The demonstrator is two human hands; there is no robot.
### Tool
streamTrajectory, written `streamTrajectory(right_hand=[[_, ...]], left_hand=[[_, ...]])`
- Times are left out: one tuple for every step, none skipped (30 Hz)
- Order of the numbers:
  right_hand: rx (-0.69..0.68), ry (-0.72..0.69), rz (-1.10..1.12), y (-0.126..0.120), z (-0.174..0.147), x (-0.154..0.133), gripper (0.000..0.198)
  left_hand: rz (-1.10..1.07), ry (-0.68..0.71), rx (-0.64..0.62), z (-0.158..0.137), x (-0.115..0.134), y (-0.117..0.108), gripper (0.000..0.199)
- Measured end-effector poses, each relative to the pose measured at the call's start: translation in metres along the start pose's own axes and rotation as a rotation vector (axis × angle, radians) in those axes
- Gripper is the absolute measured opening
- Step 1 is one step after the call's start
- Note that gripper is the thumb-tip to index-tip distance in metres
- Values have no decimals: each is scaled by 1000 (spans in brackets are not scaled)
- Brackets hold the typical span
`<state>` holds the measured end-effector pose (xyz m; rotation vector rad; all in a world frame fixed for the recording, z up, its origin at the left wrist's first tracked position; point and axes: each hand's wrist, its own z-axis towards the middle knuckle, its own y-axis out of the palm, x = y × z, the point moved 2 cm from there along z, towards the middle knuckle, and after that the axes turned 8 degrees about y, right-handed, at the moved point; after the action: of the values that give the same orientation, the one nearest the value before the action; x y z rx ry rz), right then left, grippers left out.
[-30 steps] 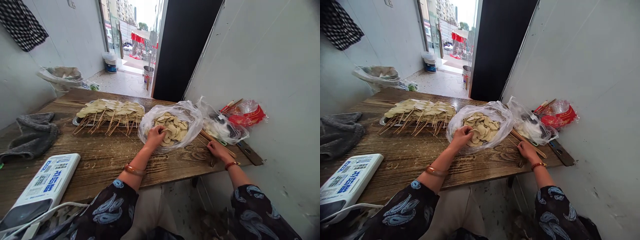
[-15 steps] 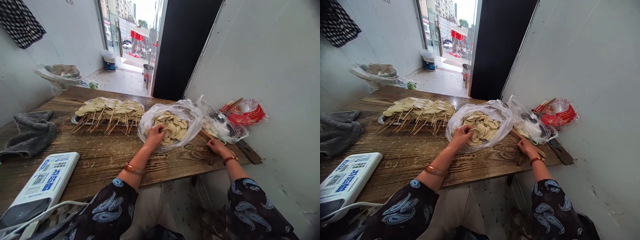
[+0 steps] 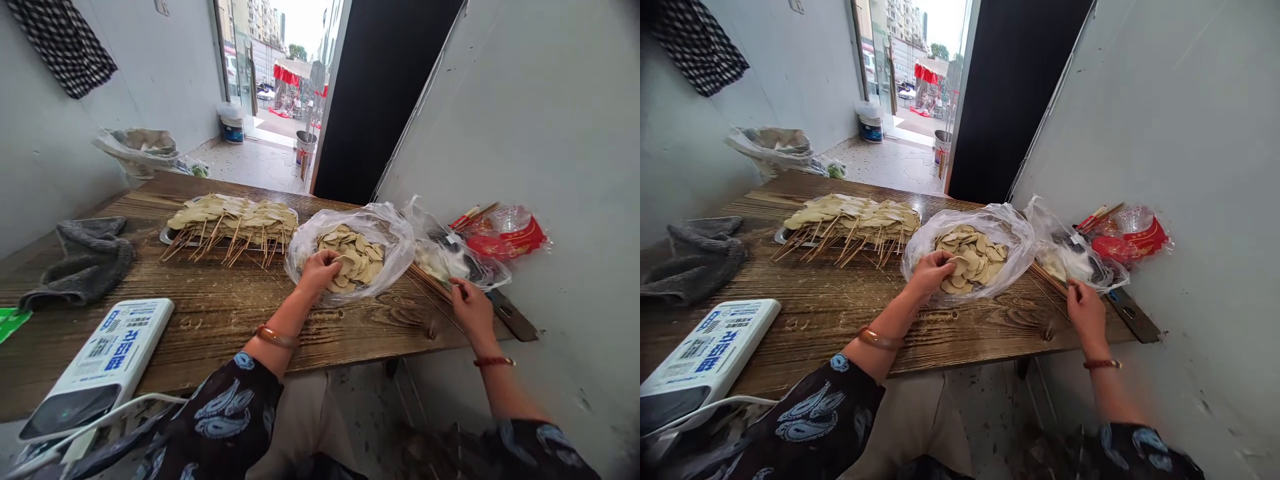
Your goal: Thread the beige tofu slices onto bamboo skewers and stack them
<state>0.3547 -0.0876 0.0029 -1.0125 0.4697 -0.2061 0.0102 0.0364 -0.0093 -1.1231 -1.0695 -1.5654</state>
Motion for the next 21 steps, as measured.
streamTrajectory(right_hand=[[33,68,156,-2,-9,-7,33],[40,136,350,-3,-21,-17,34],[1,179,533,-2,-34,-31,34],[-85,210,696,1,-48,-48,34],[-152,241,826,4,-63,-66,33],[-228,252,913,8,-78,-85,32],[-282,243,960,12,-91,-103,29],[-331,222,977,16,-102,-119,27],[-351,201,985,19,-111,-133,25],[-374,179,984,23,-117,-144,24],[-392,160,986,27,-121,-152,24],[-410,144,992,31,-123,-158,25],[-433,132,1002,34,-123,-161,26],[-458,126,1018,37,-122,-163,27],[-484,128,1034,40,-121,-164,29],[-506,135,1048,41,-120,-164,31],[-519,145,1057,43,-119,-164,32],[-524,153,1059,43,-118,-163,33],[-522,156,1053,43,-118,-163,34],[-514,149,1039,43,-118,-162,34],[-500,134,1018,43,-119,-162,34]], left_hand=[[-68,-18,-10,-1,0,1,13],[-125,-28,-15,-1,0,2,14],[-168,-36,-17,-2,0,2,15],[-199,-47,-17,-2,0,2,17],[-219,-58,-14,-2,0,2,19],[-231,-69,-10,-3,0,2,21],[-235,-78,-9,-3,0,2,23],[-232,-85,-13,-3,-1,2,25],[-228,-89,-20,-3,-1,2,26],[-222,-92,-25,-3,-1,2,26],[-216,-93,-27,-3,-2,2,27],[-210,-95,-26,-3,-2,2,27],[-205,-96,-24,-3,-2,2,27],[-202,-97,-22,-3,-2,3,26],[-200,-97,-19,-3,-2,3,26],[-199,-97,-18,-3,-2,3,26],[-197,-95,-18,-3,-2,4,25],[-195,-91,-19,-3,-2,4,25],[-191,-83,-20,-3,-2,4,24],[-183,-73,-25,-3,-2,5,23],[-171,-61,-33,-4,-1,5,23]])
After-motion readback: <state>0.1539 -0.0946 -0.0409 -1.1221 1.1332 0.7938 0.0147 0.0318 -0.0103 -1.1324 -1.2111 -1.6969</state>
